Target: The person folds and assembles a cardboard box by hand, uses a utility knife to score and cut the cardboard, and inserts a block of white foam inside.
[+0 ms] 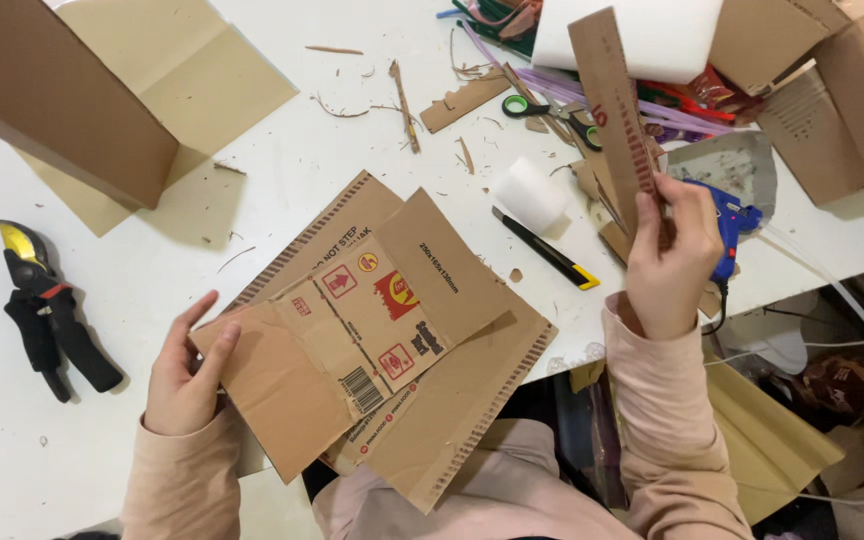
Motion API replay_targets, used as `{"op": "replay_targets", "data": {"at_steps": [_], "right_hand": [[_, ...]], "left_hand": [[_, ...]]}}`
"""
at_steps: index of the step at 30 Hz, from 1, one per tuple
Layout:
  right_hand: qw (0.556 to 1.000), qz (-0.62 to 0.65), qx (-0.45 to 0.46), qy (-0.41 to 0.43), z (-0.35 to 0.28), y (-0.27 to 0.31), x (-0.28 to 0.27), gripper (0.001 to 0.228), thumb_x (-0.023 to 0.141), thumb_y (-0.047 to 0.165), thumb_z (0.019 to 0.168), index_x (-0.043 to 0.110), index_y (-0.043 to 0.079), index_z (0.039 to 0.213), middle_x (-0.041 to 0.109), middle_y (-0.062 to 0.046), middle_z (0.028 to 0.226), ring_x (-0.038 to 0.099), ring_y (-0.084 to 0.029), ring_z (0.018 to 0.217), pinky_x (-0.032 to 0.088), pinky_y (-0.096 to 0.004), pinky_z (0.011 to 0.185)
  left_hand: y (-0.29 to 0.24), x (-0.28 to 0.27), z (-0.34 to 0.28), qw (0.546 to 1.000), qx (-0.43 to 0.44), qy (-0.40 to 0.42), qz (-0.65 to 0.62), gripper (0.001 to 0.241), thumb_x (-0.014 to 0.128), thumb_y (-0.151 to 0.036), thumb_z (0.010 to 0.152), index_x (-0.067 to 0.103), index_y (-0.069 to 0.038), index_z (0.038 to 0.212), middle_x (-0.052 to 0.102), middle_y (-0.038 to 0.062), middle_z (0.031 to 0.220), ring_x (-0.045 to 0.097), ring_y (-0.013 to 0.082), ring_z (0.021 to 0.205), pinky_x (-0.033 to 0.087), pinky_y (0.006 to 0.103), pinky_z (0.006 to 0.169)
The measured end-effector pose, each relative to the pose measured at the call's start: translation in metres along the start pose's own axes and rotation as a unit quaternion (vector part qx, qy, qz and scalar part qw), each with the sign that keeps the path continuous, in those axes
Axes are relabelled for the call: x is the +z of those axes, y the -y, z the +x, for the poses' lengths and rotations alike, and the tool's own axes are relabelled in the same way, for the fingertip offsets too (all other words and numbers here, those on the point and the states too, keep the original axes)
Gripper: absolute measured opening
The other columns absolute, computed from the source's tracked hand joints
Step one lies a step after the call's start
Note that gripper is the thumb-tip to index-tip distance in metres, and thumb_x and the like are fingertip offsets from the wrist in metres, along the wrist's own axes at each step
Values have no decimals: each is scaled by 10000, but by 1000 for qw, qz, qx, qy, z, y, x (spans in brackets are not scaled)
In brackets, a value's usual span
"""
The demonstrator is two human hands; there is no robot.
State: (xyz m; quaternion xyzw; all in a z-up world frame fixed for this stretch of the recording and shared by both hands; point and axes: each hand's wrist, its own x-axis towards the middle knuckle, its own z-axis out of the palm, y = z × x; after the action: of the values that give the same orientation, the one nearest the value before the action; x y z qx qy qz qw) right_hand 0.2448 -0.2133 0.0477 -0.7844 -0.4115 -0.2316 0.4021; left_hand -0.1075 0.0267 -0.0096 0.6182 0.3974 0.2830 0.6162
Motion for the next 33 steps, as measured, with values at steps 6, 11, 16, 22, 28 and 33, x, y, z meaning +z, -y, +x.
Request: {"op": "replay_targets", "data": {"at_steps": [6, 11, 16, 22, 28, 33], "right_hand": [[905, 325, 203, 185, -43, 88, 20, 192, 649, 38, 808, 610, 33, 996, 659, -38, 836, 579, -34, 687, 479, -121, 625], [885, 314, 206, 274, -75, 118, 66, 259, 644, 92, 798, 573, 17, 1035, 641, -79, 770, 605, -107, 625, 541, -187, 549], [940, 215, 36, 262, -81, 121, 71, 200, 586, 149, 853, 586, -14, 969, 598, -114, 877, 595, -169, 716, 534, -246, 597], [911, 150, -103, 371, -77, 112, 51, 793, 621, 566, 724, 453, -21, 1229, 508, -144, 1143, 477, -271, 1040, 404, -409, 918], [885, 216, -94, 401, -84, 95, 53, 750, 714, 395, 754, 388, 7, 1308, 445, -164, 1205, 432, -306, 1106, 391, -421, 970], [881, 242, -72, 400, -81, 90, 53, 669, 707, 256, 775, 387, 4, 1306, 453, -182, 1215, 456, -320, 1115, 407, -402, 974]], "left_hand": [[-71, 21, -20, 901, 269, -75, 332, 454, 541, -79, 869, 411, 94, 1268, 429, 273, 1288, 427, 373, 1201, 406, 447, 918], [-67, 63, 0, 818, 380, 133, 410, 463, 555, -185, 837, 446, 7, 1244, 494, 175, 1259, 430, 327, 1237, 343, 415, 1045], [9, 94, 37, 750, 341, 193, 533, 588, 470, -501, 846, 362, -223, 1353, 379, 88, 1375, 317, 275, 1303, 312, 447, 994], [11, 88, 34, 785, 359, 149, 482, 541, 450, -565, 837, 459, -260, 1283, 354, 168, 1343, 293, 344, 1295, 258, 487, 1036], [4, 90, 32, 779, 323, 150, 517, 756, 402, -712, 768, 293, -310, 1398, 282, 121, 1422, 271, 250, 1334, 196, 435, 1072], [-4, 94, 32, 790, 319, 137, 505, 734, 457, -693, 753, 377, -285, 1357, 330, 94, 1402, 298, 238, 1331, 219, 426, 1064]]}}
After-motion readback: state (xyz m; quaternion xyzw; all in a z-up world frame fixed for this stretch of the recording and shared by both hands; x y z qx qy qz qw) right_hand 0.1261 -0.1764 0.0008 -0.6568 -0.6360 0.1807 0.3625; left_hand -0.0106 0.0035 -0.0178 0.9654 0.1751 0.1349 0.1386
